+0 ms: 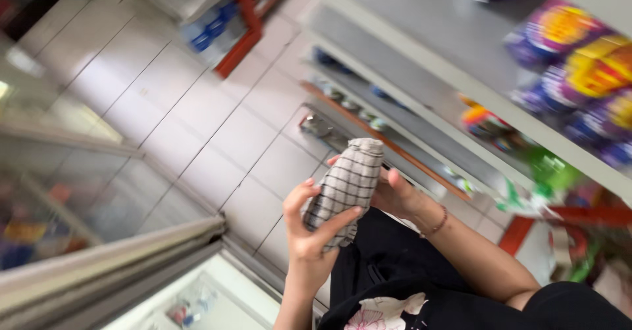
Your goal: The person cleans the glass door of a commercial refrigerator using a spray bottle and a cloth. They then move to a nearby shelving unit and wipe the orange shelf edges and product packaging with the cloth.
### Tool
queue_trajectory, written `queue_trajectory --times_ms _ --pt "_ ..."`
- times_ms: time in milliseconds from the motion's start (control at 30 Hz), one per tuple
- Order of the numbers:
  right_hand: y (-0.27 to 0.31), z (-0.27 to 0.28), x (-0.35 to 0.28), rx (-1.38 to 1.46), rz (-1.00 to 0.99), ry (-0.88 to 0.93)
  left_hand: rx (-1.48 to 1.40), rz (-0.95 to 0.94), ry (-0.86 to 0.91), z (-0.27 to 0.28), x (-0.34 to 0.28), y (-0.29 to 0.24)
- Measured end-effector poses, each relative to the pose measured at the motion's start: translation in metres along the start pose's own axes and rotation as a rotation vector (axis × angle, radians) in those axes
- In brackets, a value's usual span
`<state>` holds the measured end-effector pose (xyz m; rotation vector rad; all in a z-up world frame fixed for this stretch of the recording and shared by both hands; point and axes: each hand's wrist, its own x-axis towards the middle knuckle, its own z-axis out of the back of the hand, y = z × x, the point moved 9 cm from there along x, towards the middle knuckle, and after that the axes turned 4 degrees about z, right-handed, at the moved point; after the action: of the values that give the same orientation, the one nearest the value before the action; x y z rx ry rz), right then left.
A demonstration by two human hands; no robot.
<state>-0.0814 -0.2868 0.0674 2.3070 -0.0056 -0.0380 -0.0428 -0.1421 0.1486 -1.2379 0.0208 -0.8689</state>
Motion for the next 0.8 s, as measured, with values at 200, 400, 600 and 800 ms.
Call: queue_trajectory --times_ms 200,400,600,800 --pt "0.057 0.059 -0.157 -0.313 0.211 -0.455 0.062 -0.301 0.467 -0.121 0.001 -0.088" --pt "0.067 0.109 -0.312 -0.331 0.295 -0.801 -0.206 -0.384 0.916 -0.201 -0.014 -0.17" --pt "0.123 0.085 -0.422 -0.742 0.507 -0.922 -0.322 -0.252 0.522 -0.243 0.013 -0.233" --pt "0.165 0.063 -0.484 -0.862 0.635 -0.883 -0.27 -0.305 -0.052 -0.294 0.079 -0.277"
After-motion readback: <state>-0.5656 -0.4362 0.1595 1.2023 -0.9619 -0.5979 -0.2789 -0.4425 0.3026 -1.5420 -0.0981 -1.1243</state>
